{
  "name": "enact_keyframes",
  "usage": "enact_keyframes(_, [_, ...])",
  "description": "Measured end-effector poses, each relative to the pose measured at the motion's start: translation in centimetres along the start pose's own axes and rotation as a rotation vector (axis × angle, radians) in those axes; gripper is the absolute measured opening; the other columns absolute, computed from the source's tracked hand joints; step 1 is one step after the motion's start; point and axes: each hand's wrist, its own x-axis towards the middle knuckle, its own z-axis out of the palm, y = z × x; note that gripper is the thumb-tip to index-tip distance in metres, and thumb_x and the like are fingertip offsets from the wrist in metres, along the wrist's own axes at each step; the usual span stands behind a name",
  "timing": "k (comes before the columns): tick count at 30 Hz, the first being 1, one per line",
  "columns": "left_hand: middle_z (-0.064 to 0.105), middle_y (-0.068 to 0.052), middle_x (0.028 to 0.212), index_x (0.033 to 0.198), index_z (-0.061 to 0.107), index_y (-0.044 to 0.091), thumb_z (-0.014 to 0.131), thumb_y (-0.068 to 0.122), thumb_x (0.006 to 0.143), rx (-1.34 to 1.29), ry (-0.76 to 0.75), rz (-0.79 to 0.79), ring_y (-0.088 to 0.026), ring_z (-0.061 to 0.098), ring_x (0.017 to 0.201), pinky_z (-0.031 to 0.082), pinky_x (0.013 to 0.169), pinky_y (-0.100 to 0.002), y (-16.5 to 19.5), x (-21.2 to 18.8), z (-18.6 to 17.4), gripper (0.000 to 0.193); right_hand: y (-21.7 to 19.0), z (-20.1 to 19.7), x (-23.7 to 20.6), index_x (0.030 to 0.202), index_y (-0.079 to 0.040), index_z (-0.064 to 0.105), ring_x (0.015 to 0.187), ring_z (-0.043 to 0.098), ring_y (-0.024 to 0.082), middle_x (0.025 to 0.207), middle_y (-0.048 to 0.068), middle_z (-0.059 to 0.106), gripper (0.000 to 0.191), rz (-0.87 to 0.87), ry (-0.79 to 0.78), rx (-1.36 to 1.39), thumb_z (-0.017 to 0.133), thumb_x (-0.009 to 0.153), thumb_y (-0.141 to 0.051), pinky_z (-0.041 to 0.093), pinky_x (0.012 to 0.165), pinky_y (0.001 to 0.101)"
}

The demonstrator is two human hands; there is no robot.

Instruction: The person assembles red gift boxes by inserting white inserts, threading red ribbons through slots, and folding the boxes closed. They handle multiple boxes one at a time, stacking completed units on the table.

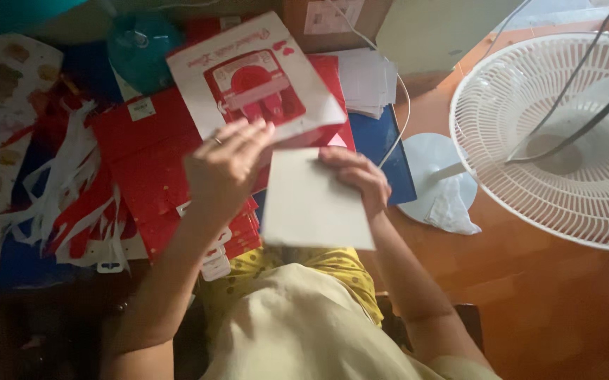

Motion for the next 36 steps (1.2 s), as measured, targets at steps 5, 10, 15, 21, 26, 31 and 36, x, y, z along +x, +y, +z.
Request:
enact_keyframes(5, [0.077, -0.006, 0.125, 0.12, 0.078, 0.012, 0.066, -0.005, 0.095, -0.161, 0.048, -0.045, -0.018, 0.076, 0.11, 0.063, 0.093, -0.031, -1.4, 4.5, -5.5, 0.033, -0.5, -1.8, 6.7, 0.11, 0.006, 0.066, 0.104, 0.071, 0.034, 0.11, 0.021, 0.072, 0.017, -0.126, -0.2, -0.568, 0.065, 0.093, 0.005, 0.061, 0.087, 0.0445])
enact_keyframes(10, [0.077, -0.009, 0.118, 0.117, 0.079, 0.009, 0.072, -0.002, 0.093, -0.141, 0.049, -0.026, -0.023, 0.076, 0.099, 0.062, 0.084, -0.033, -0.5, 7.4, -5.5, 0.027, -1.7, -0.8, 9.0, 0.108, -0.008, 0.074, 0.096, 0.066, 0.024, 0.111, 0.003, 0.074, 0.021, -0.115, -0.365, -1.015, 0.07, 0.087, -0.01, 0.053, 0.077, 0.0407])
enact_keyframes(15, [0.076, -0.01, 0.113, 0.114, 0.078, 0.009, 0.074, 0.0, 0.092, -0.241, 0.018, 0.014, -0.025, 0.076, 0.096, 0.061, 0.081, -0.035, 2.6, 8.7, -3.9, 0.024, 2.9, 3.7, 8.2, 0.107, -0.011, 0.074, 0.101, 0.066, 0.026, 0.109, 0.008, 0.072, 0.021, 0.181, -0.845, -1.028, 0.064, 0.089, -0.014, 0.05, 0.078, 0.0384])
enact_keyframes(21, [0.077, -0.011, 0.111, 0.111, 0.079, 0.009, 0.075, 0.002, 0.095, -0.326, 0.044, -0.015, -0.025, 0.076, 0.097, 0.061, 0.083, -0.034, 2.8, 9.2, -3.4, 0.018, 10.8, 5.9, 9.2, 0.109, -0.011, 0.073, 0.105, 0.065, 0.027, 0.112, 0.009, 0.071, 0.023, 0.341, -1.049, -1.013, 0.065, 0.089, -0.017, 0.05, 0.081, 0.0404])
enact_keyframes(26, [0.077, -0.012, 0.111, 0.113, 0.077, 0.008, 0.074, 0.001, 0.097, -0.413, 0.043, -0.054, -0.023, 0.078, 0.097, 0.063, 0.087, -0.032, 1.7, 9.2, -3.0, 0.018, 11.6, 7.2, 9.8, 0.111, -0.011, 0.073, 0.108, 0.064, 0.029, 0.115, 0.01, 0.07, 0.024, 0.359, -1.092, -0.994, 0.066, 0.09, -0.018, 0.05, 0.084, 0.0421])
enact_keyframes(31, [0.076, -0.014, 0.107, 0.112, 0.078, 0.007, 0.077, 0.002, 0.096, -0.317, 0.106, -0.081, -0.027, 0.077, 0.093, 0.061, 0.08, -0.036, -1.3, 10.4, -3.9, 0.016, 9.5, 7.8, 8.9, 0.113, -0.011, 0.072, 0.112, 0.063, 0.03, 0.118, 0.01, 0.069, 0.026, 0.306, -1.069, -0.985, 0.067, 0.09, -0.02, 0.05, 0.086, 0.0437])
enact_keyframes(36, [0.066, -0.008, 0.115, 0.113, 0.069, 0.008, 0.071, 0.003, 0.101, 0.063, 0.117, 0.077, -0.029, 0.069, 0.111, 0.059, 0.084, -0.04, 0.2, 10.8, -1.8, 0.014, 9.4, 9.7, 9.1, 0.115, -0.011, 0.072, 0.115, 0.062, 0.031, 0.121, 0.011, 0.068, 0.027, 0.357, -1.135, -0.943, 0.069, 0.09, -0.022, 0.05, 0.089, 0.0454])
